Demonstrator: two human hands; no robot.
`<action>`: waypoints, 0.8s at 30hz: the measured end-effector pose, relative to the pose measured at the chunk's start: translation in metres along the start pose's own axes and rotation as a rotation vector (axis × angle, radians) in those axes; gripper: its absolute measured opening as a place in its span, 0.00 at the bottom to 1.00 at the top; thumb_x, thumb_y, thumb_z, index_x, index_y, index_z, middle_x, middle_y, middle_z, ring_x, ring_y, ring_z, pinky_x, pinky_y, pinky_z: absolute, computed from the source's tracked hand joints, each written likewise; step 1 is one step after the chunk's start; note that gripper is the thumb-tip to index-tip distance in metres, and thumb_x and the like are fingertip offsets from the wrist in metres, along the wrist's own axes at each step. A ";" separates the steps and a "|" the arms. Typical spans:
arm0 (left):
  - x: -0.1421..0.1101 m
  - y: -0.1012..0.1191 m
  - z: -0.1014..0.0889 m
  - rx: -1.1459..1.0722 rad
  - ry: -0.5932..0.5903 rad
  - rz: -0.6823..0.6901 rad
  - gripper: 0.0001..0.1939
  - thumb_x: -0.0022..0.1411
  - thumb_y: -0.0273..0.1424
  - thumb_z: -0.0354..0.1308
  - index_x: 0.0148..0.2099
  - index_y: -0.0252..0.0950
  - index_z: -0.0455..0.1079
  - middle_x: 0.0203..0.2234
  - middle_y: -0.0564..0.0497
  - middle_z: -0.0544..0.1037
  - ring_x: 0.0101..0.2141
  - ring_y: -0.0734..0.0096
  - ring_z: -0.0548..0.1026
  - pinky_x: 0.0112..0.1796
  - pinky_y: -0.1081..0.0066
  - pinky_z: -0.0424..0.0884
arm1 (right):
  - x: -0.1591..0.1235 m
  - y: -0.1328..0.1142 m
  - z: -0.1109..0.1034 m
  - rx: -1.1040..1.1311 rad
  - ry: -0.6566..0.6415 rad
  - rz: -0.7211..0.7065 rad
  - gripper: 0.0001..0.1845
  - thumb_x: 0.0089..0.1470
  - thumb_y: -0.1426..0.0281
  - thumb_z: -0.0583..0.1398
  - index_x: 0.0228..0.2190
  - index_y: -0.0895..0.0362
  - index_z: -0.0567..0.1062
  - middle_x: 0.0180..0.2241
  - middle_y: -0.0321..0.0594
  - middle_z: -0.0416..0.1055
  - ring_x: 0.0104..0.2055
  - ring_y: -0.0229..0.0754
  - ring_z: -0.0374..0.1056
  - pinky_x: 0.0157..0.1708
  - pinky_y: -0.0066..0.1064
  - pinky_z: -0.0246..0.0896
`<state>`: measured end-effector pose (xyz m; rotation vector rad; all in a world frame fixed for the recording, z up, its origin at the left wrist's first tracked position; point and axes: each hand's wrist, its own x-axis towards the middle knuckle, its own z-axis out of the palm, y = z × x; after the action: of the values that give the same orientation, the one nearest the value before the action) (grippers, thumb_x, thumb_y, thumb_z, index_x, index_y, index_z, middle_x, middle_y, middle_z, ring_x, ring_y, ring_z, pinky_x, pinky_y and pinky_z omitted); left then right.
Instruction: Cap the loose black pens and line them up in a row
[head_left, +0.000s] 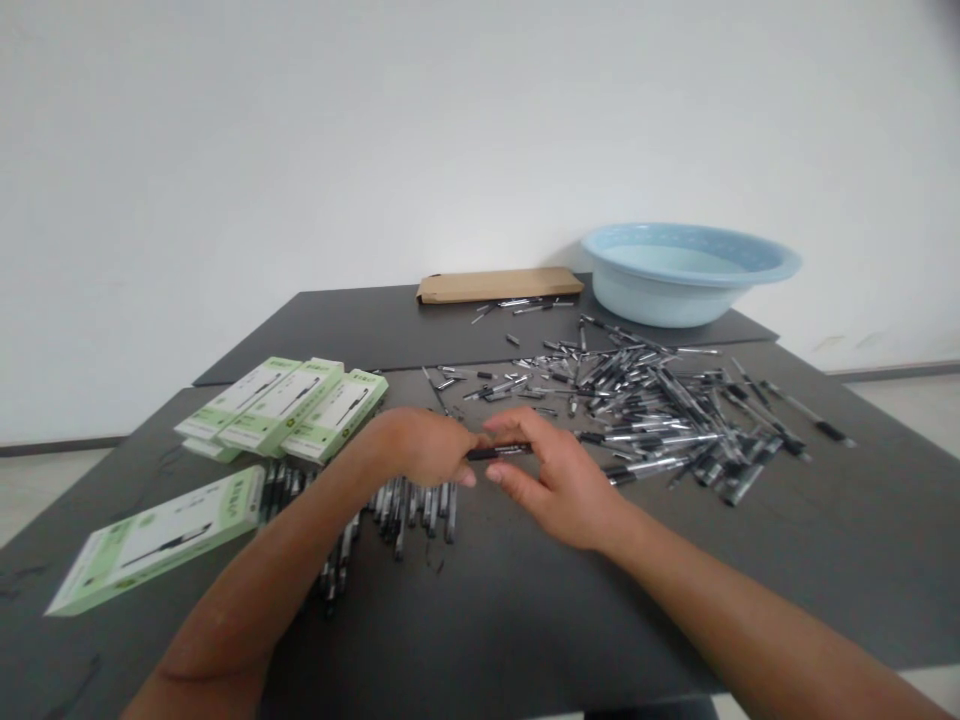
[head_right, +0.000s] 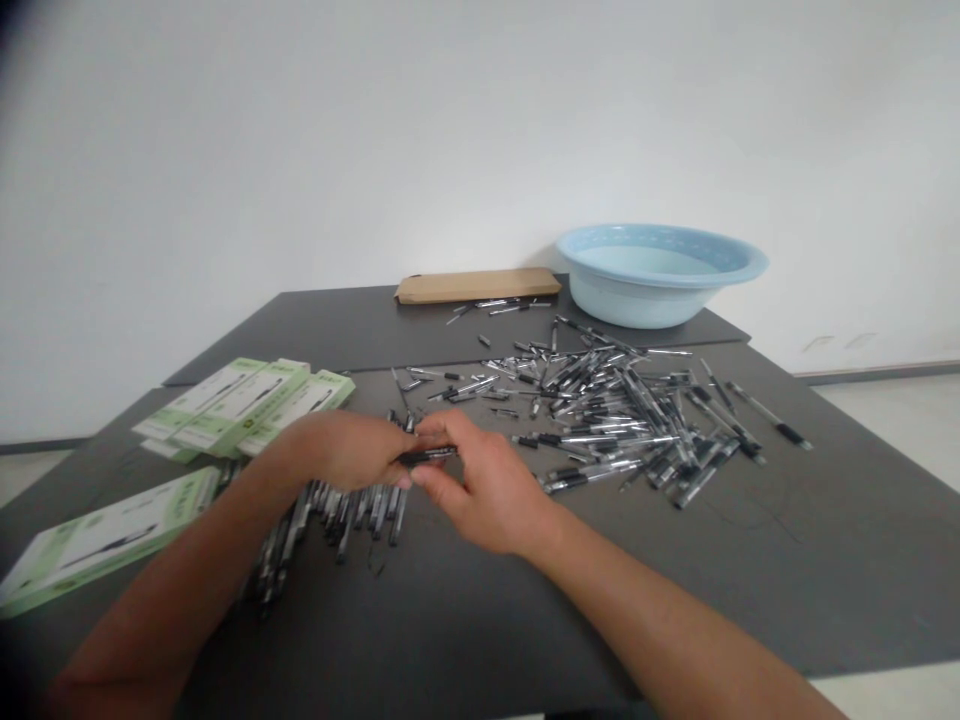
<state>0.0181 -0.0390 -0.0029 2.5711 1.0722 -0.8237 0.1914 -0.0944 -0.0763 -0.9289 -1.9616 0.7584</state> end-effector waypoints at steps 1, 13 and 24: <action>0.000 0.001 -0.002 0.014 -0.041 0.008 0.24 0.64 0.38 0.52 0.61 0.39 0.62 0.43 0.42 0.79 0.39 0.56 0.77 0.36 0.67 0.69 | 0.000 0.003 -0.001 0.050 0.021 0.006 0.20 0.55 0.69 0.60 0.49 0.53 0.62 0.41 0.40 0.72 0.42 0.42 0.69 0.42 0.32 0.61; 0.003 -0.001 -0.002 -0.058 -0.020 -0.017 0.21 0.62 0.41 0.53 0.51 0.35 0.70 0.38 0.42 0.80 0.37 0.56 0.77 0.34 0.68 0.69 | 0.006 0.017 0.018 0.803 -0.018 0.238 0.17 0.48 0.61 0.65 0.36 0.54 0.69 0.32 0.35 0.71 0.32 0.38 0.69 0.37 0.34 0.65; 0.005 0.003 -0.004 -0.136 0.010 0.066 0.21 0.61 0.39 0.55 0.53 0.34 0.67 0.42 0.45 0.79 0.41 0.61 0.76 0.39 0.71 0.68 | 0.013 0.020 0.048 1.064 0.229 0.359 0.12 0.49 0.61 0.64 0.30 0.56 0.71 0.24 0.34 0.69 0.23 0.34 0.63 0.26 0.27 0.59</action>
<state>0.0248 -0.0361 -0.0029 2.4849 1.0032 -0.6978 0.1514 -0.0808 -0.1096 -0.6332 -0.9319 1.5883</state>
